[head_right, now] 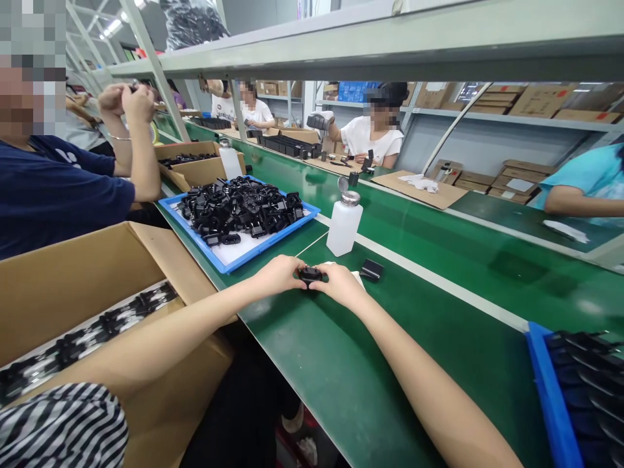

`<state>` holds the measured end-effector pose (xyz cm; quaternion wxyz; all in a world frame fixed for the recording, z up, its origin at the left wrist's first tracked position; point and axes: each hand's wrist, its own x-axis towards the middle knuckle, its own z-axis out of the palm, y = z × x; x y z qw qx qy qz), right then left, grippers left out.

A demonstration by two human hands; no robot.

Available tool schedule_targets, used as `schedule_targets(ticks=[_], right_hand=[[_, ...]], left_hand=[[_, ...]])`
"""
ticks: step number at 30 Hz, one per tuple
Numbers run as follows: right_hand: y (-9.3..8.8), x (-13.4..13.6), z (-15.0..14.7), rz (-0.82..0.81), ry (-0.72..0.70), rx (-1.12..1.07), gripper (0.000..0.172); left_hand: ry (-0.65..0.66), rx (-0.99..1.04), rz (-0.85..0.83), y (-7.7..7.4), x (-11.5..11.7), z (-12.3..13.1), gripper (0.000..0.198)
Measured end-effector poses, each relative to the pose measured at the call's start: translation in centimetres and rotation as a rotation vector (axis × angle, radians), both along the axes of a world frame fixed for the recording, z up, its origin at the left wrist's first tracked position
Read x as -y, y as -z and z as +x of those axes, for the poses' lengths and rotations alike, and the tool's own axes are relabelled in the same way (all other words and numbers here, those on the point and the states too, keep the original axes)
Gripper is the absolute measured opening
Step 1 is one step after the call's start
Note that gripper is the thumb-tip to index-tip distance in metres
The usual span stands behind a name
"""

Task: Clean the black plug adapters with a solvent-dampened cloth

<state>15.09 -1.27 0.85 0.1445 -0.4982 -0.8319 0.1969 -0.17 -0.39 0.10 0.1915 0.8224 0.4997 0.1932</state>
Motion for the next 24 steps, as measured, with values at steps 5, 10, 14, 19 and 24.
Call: schedule_targets(ticks=[5, 10, 14, 19, 24], right_hand=[[-0.1, -0.1, 0.1, -0.009, 0.131, 0.035, 0.024], [-1.6, -1.4, -0.8, -0.108, 0.059, 0.225, 0.021], [-3.3, -2.8, -2.0, -0.163, -0.03, 0.454, 0.03], [-3.8, -2.7, -2.9, -0.11, -0.036, 0.565, 0.023], [-2.7, -1.8, -2.2, -0.022, 0.016, 0.493, 0.02]], left_hand=[[0.007, -0.077, -0.018, -0.6, -0.1, -0.1, 0.019], [0.132, -0.062, -0.193, -2.0, -1.3, -0.3, 0.018], [0.055, -0.205, -0.193, -3.2, -2.3, 1.2, 0.03], [0.056, -0.2, -0.196, -3.9, -2.8, 2.6, 0.038], [0.073, -0.175, -0.204, -4.2, -2.5, 2.5, 0.04]])
